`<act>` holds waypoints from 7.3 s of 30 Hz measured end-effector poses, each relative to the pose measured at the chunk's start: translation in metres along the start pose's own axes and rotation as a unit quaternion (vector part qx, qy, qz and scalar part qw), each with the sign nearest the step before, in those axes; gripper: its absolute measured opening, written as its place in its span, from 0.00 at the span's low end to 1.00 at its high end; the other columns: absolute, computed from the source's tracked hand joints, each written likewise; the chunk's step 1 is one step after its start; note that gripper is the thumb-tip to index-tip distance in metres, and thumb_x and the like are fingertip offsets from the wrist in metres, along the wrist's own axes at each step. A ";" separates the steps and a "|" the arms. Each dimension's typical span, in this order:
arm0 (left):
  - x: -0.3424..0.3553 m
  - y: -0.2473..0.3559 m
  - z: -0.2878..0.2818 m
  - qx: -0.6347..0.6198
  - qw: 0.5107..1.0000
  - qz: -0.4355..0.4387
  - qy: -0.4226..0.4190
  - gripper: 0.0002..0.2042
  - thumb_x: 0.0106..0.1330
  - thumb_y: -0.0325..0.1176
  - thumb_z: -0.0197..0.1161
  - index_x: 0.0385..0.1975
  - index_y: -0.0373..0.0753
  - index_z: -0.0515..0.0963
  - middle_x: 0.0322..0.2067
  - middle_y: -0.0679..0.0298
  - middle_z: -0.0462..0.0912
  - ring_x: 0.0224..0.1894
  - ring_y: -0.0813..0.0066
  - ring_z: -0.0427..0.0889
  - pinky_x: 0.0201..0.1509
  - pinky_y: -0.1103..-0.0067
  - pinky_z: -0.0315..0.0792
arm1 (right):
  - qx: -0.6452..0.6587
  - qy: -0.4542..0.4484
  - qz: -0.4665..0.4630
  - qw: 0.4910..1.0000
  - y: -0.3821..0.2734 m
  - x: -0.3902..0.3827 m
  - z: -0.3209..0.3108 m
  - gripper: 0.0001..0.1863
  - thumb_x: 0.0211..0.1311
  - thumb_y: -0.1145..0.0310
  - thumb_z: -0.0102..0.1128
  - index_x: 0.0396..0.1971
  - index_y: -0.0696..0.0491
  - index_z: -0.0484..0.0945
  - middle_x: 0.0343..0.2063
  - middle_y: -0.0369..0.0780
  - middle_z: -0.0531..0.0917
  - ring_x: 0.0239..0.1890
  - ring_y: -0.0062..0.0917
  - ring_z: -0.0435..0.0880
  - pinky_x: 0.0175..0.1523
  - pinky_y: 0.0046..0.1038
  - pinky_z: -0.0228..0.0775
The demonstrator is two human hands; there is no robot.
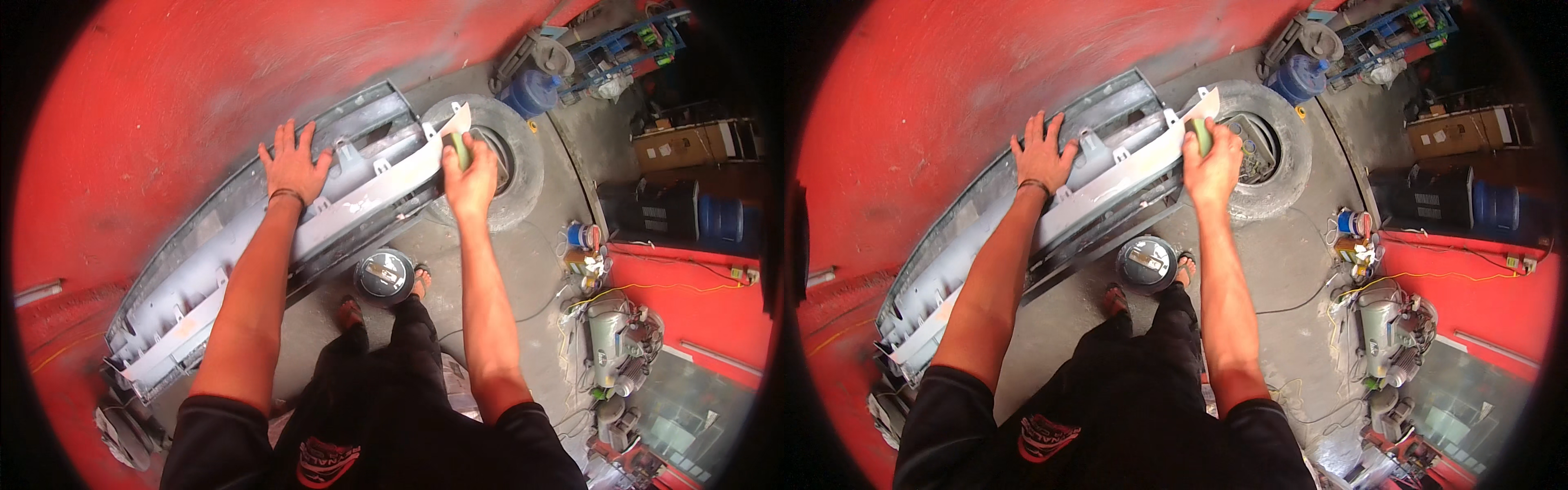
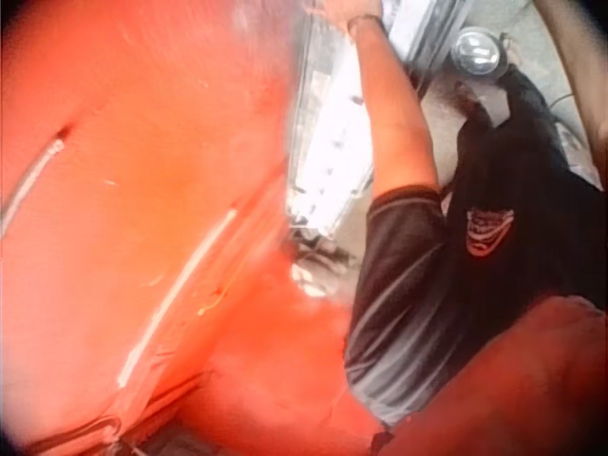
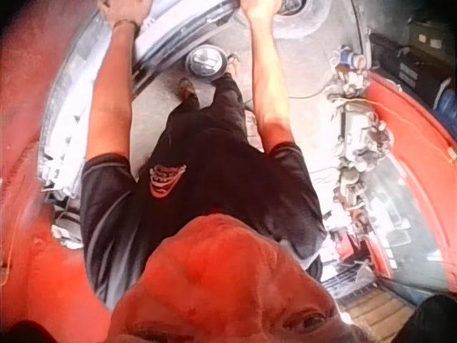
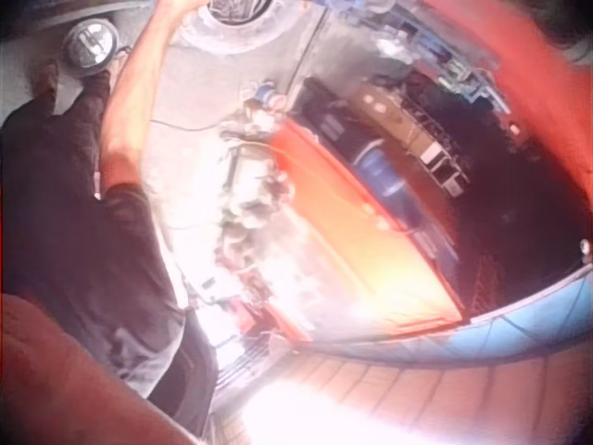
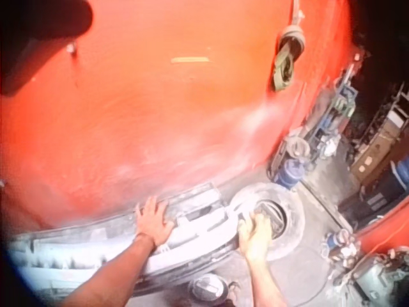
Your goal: The person wets sandpaper and a sanding block in a bucket of water, wraps the sandpaper around the block, and sands a car bumper part.
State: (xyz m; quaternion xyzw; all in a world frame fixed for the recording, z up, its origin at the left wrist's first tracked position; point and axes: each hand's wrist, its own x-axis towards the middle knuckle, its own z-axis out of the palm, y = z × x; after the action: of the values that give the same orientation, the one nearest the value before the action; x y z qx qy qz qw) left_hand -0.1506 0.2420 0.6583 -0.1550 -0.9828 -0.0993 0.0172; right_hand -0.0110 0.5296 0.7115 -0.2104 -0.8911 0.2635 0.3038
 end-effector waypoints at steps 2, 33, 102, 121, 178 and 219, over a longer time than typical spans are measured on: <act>0.000 -0.004 -0.002 0.002 1.000 -0.003 0.000 0.37 0.78 0.59 0.57 0.84 0.54 0.65 0.86 0.52 0.58 0.88 0.51 0.53 0.86 0.35 0.42 | 0.014 0.007 -0.026 1.000 -0.022 -0.031 0.002 0.24 0.72 0.61 0.71 0.61 0.59 0.83 0.53 0.55 0.83 0.56 0.53 0.81 0.63 0.51 0.73; -0.001 -0.007 -0.001 0.014 1.000 -0.003 0.009 0.44 0.75 0.55 0.61 0.88 0.48 0.55 0.86 0.54 0.59 0.88 0.51 0.55 0.88 0.42 0.43 | -0.008 -0.130 -0.132 0.983 0.066 0.074 0.010 0.26 0.77 0.56 0.68 0.71 0.45 0.83 0.65 0.48 0.84 0.63 0.48 0.81 0.67 0.51 0.71; 0.002 -0.011 -0.004 0.021 0.999 0.041 -0.011 0.43 0.73 0.44 0.60 0.89 0.46 0.54 0.86 0.54 0.59 0.89 0.54 0.54 0.88 0.44 0.40 | 0.202 -0.080 0.039 0.975 0.124 0.134 0.066 0.24 0.70 0.64 0.76 0.64 0.52 0.87 0.58 0.53 0.85 0.61 0.50 0.84 0.69 0.47 0.73; 0.002 -0.029 -0.017 0.031 0.993 0.111 -0.038 0.42 0.79 0.51 0.48 0.87 0.32 0.52 0.86 0.47 0.58 0.87 0.46 0.56 0.88 0.55 0.45 | 0.708 -0.125 0.366 0.591 0.137 0.055 0.086 0.28 0.77 0.64 0.74 0.71 0.56 0.81 0.62 0.36 0.86 0.65 0.20 0.80 0.73 0.27 0.70; -0.005 -0.006 -0.008 0.018 1.000 -0.017 -0.008 0.44 0.70 0.53 0.64 0.87 0.50 0.58 0.84 0.55 0.62 0.87 0.52 0.58 0.87 0.41 0.46 | 0.004 -0.242 -0.143 0.960 0.079 0.161 0.010 0.24 0.68 0.60 0.72 0.62 0.48 0.89 0.56 0.45 0.89 0.58 0.46 0.86 0.65 0.45 0.77; 0.001 0.003 -0.015 0.007 0.998 -0.022 -0.055 0.45 0.77 0.62 0.55 0.88 0.45 0.55 0.87 0.54 0.57 0.89 0.54 0.52 0.88 0.38 0.42 | -0.053 -0.021 -0.057 0.997 -0.062 -0.027 0.008 0.26 0.77 0.60 0.67 0.72 0.49 0.81 0.62 0.53 0.83 0.59 0.53 0.81 0.66 0.54 0.70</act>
State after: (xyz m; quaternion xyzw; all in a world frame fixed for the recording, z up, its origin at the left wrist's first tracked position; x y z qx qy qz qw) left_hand -0.1503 0.2415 0.6734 -0.1384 -0.9860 -0.0843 -0.0381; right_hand -0.0097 0.4650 0.7315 -0.1695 -0.9204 0.2025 0.2884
